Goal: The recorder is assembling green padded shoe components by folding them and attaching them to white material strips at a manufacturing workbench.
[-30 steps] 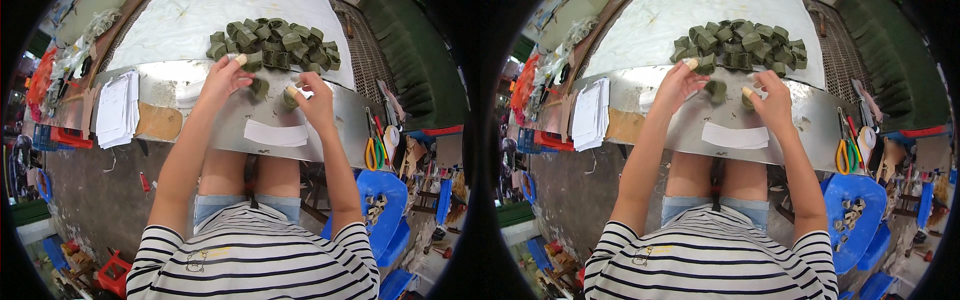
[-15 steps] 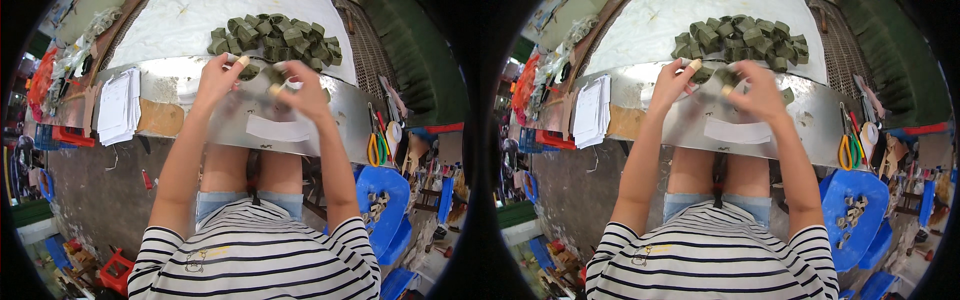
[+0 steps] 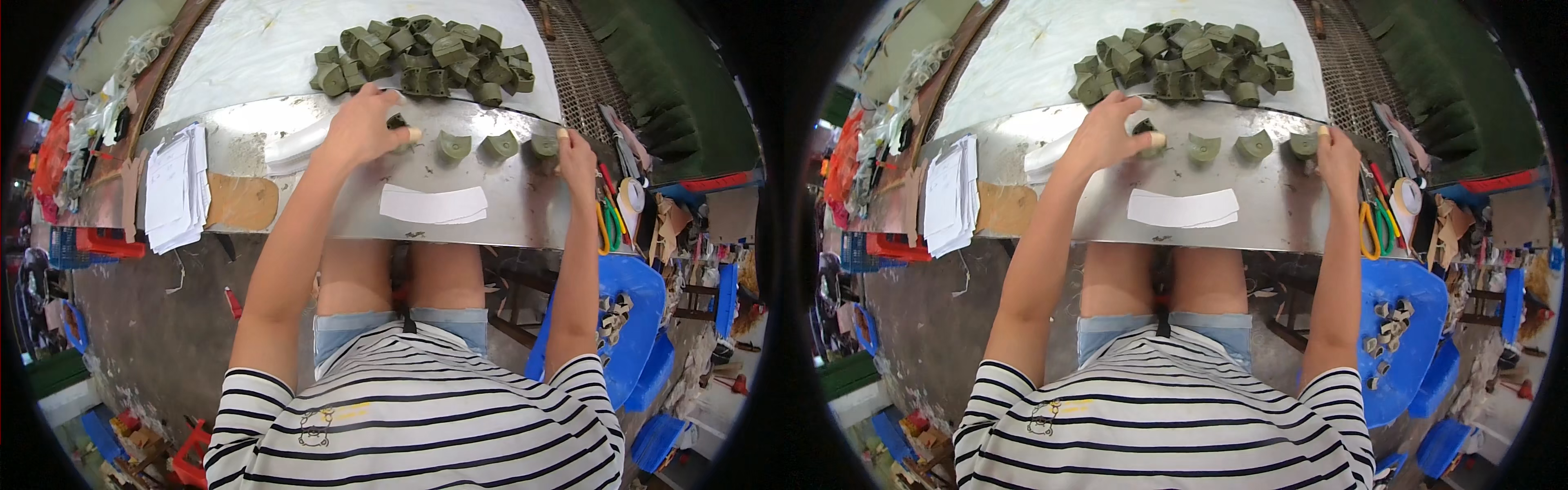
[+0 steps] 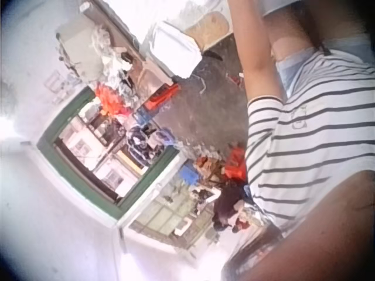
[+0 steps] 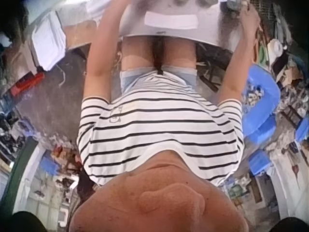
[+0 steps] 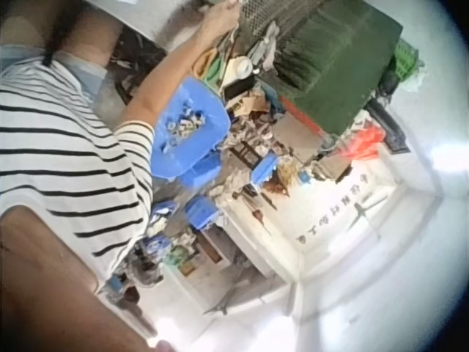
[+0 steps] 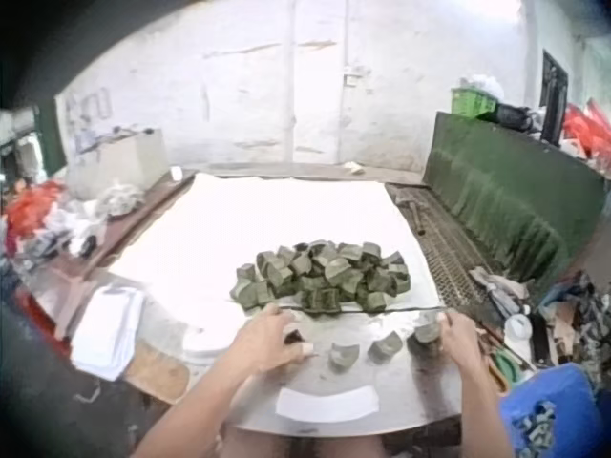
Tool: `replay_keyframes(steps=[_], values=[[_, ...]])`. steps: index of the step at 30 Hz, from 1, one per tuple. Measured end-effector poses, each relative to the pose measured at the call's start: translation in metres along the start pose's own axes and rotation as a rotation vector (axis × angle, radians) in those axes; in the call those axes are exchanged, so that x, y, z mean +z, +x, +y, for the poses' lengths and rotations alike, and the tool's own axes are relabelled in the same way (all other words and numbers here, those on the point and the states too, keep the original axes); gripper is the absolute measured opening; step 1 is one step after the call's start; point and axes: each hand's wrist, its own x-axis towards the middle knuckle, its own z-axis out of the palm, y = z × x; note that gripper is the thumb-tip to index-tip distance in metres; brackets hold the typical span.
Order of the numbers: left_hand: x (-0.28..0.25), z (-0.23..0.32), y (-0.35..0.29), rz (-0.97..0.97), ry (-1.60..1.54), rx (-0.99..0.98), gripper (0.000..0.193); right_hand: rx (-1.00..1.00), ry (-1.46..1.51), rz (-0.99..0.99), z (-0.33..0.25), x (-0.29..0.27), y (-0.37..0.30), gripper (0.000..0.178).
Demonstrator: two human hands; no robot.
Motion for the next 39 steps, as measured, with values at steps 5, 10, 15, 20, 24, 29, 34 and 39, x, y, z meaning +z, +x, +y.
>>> replay_keyframes(steps=[5, 10, 15, 20, 24, 29, 34, 39], values=[[0.002, 0.009, -0.009, -0.081, 0.006, -0.009, 0.047, -0.308, -0.177, 0.457, 0.033, 0.015, 0.007, 0.03], [0.009, 0.0, -0.004, -0.106, -1.215, -0.236, 0.041, -0.294, 0.255, 0.212, -0.026, -0.004, -0.039, 0.032], [0.035, -0.004, -0.017, -0.232, -1.805, -0.256, 0.041, -0.89, 0.335, 0.089, -0.132, 0.033, -0.087, 0.046], [0.016, 0.005, -0.038, 0.149, -1.271, -0.502, 0.037, -0.919, 0.21, -0.163, -0.144, 0.083, -0.066, 0.043], [-0.003, 0.005, -0.067, 0.223, -0.751, -0.274, 0.031, -1.056, 0.024, -0.066, -0.139, 0.102, -0.063, 0.039], [-0.013, 0.001, -0.124, 0.152, -0.7, -0.271, 0.024, -0.918, 0.187, -0.189, -0.125, 0.054, -0.114, 0.029], [-0.004, 0.017, -0.15, 0.104, -0.692, -0.222, 0.022, -0.912, 0.067, -0.362, -0.098, 0.054, -0.146, 0.022], [0.004, 0.033, -0.153, 0.043, -0.631, -0.085, 0.019, -0.978, 0.064, -0.275, -0.095, 0.067, -0.143, 0.022]])
